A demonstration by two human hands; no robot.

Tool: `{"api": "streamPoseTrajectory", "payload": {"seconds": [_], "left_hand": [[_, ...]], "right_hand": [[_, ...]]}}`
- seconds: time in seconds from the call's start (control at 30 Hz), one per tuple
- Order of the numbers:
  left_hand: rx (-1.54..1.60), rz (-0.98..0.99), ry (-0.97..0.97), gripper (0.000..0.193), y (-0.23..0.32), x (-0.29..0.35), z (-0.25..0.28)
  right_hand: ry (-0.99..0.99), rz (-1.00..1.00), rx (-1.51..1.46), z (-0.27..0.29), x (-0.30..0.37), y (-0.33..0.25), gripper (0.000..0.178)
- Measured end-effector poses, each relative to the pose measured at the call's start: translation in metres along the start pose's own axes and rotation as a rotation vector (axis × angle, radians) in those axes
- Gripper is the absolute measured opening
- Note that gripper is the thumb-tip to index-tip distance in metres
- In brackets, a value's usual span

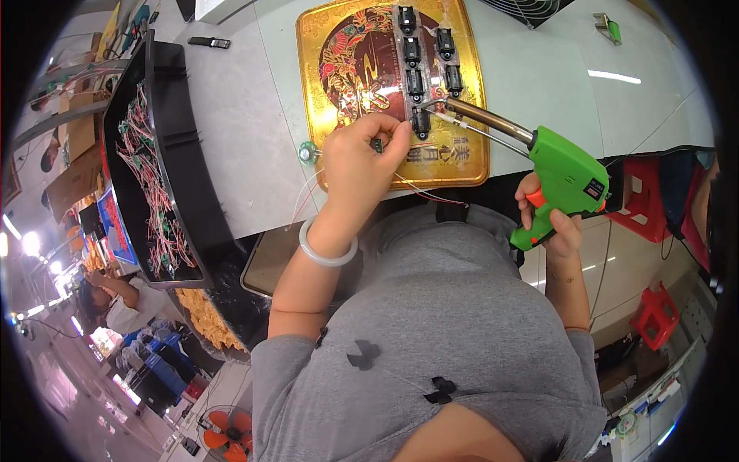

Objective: The person solders wires onto electronic components and connectors on a circuit board using a soldering gun or soldering iron.

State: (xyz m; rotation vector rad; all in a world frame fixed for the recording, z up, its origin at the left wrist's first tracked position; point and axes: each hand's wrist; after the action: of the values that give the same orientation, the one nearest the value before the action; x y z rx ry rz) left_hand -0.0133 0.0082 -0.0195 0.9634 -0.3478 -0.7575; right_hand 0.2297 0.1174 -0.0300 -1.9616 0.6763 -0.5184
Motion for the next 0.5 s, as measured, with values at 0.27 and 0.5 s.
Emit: {"api": "streamPoseTrajectory", "payload": {"seconds": [0.27, 0.5], "left_hand": [[0.023, -0.007, 0.004, 0.012, -0.0015, -0.0001, -0.0015], [0.027, -0.019, 0.005, 0.012, -0.0029, 0.0, -0.002]], "right_hand": [[-0.005, -0.014, -0.037, -0.0006, 0.0005, 0.0015, 0.043], [-0.017, -0.025, -0.06, -0.0004, -0.0002, 0.0003, 0.037]]}}
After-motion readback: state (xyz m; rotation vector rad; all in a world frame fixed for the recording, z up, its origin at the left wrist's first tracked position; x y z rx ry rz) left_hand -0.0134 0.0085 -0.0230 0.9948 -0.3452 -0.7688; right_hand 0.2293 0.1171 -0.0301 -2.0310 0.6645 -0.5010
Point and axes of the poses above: each hand's wrist, its own x-axis away from the middle knuckle, its own z-axis out of the back of the hand, y = z × x, and after that the axes turned 5 degrees about z, right-handed
